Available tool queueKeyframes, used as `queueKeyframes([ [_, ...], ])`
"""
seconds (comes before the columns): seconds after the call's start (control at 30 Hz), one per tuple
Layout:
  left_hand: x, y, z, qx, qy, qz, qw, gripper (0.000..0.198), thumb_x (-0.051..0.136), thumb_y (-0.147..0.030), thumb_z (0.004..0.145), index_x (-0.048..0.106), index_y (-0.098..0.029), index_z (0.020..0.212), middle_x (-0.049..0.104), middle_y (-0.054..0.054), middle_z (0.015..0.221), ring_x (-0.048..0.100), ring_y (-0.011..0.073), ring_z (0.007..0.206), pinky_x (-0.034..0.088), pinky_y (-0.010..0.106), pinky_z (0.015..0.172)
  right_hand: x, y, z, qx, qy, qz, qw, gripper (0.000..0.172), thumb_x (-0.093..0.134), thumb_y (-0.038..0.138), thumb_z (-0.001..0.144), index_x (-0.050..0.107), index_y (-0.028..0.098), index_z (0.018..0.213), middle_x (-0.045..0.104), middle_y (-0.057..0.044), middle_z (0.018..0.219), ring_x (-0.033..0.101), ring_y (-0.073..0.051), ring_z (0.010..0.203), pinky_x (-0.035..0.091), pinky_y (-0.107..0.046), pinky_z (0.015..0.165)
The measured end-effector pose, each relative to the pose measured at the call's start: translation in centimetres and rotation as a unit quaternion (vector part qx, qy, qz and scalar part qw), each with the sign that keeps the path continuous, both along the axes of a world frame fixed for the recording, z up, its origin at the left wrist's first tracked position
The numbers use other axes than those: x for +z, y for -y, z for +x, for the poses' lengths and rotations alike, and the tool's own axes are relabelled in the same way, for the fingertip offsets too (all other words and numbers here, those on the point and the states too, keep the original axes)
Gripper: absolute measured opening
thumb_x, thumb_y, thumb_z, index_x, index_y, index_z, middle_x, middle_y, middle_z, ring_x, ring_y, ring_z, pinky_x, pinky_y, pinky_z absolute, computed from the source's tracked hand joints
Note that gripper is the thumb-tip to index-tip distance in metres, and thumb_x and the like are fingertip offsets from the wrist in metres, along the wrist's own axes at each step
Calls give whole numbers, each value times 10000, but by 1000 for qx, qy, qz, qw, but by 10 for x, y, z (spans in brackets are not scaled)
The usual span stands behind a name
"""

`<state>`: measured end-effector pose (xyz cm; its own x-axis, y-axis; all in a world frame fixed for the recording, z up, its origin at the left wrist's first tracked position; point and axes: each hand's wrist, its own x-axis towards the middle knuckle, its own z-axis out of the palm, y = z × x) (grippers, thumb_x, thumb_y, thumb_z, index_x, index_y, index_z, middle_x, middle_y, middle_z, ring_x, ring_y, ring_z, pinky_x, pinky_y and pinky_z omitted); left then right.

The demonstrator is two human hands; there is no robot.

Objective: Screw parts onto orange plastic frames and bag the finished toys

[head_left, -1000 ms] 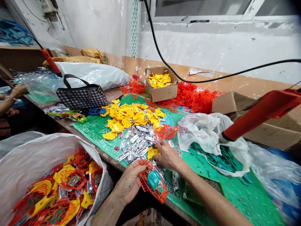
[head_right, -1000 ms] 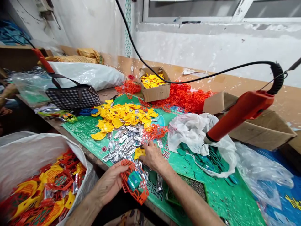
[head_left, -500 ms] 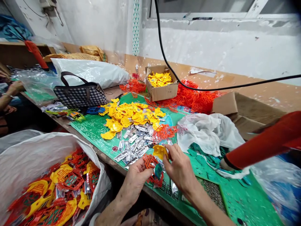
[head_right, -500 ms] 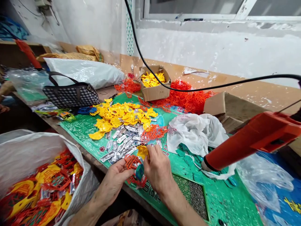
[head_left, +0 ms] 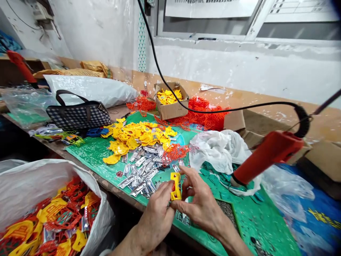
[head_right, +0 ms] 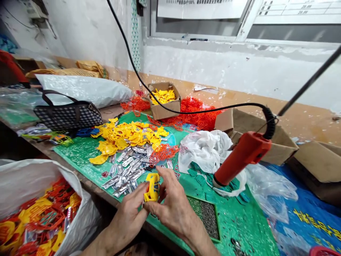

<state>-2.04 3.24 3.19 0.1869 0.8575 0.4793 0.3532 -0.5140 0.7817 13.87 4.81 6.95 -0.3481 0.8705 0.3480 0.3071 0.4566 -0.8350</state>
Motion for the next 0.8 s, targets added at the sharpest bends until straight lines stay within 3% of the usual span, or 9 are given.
queueKeyframes([
  [0.07, -6, 1, 1, -33, -32, 40, 998, 663, 426, 36, 718, 575, -174, 1329, 687, 135, 1183, 634, 284, 1109, 527, 430, 971, -3, 0, 4, 26, 17, -3, 1000, 724, 724, 202, 759, 400, 276, 1403, 471, -102, 1269, 624, -165, 920, 593, -269, 705],
  [0.13, -10, 1, 2, -58, -58, 86, 993, 719, 395, 57, 730, 486, -178, 1404, 653, 137, 1260, 601, 275, 1174, 504, 437, 1011, -5, 1, 8, 45, 26, 12, 999, 670, 715, 223, 783, 431, 278, 1388, 462, -110, 1306, 626, -194, 1026, 595, -278, 760],
  [0.3, -7, 1, -1, -36, -118, 188, 974, 756, 385, 78, 812, 321, -226, 1502, 643, 137, 1298, 595, 244, 1207, 469, 425, 1058, -21, 8, 17, 4, -29, 97, 995, 700, 752, 249, 774, 430, 294, 1395, 592, -105, 1279, 613, -246, 1167, 565, -344, 927],
  [0.47, -11, 4, 2, -31, -170, 224, 959, 729, 375, 34, 886, 180, -205, 1547, 598, 174, 1356, 554, 273, 1252, 474, 458, 1040, -46, 22, 22, -56, -117, 50, 990, 739, 749, 260, 779, 397, 294, 1428, 537, -119, 1417, 589, -274, 1237, 525, -402, 1009],
  [0.63, -28, 7, 10, -16, -203, 226, 953, 666, 312, 3, 918, 170, -164, 1546, 521, 209, 1427, 511, 321, 1269, 483, 496, 1000, -56, 29, 22, -93, -66, 80, 990, 757, 758, 256, 766, 407, 253, 1437, 539, -136, 1416, 562, -298, 1266, 482, -464, 1057],
  [0.8, -30, 9, 12, -25, -219, 217, 951, 648, 309, -14, 928, 179, -167, 1545, 501, 192, 1447, 521, 310, 1239, 485, 462, 992, -60, 29, 25, -80, -49, 67, 993, 783, 762, 261, 767, 380, 271, 1449, 529, -125, 1430, 560, -288, 1269, 476, -450, 1064],
])
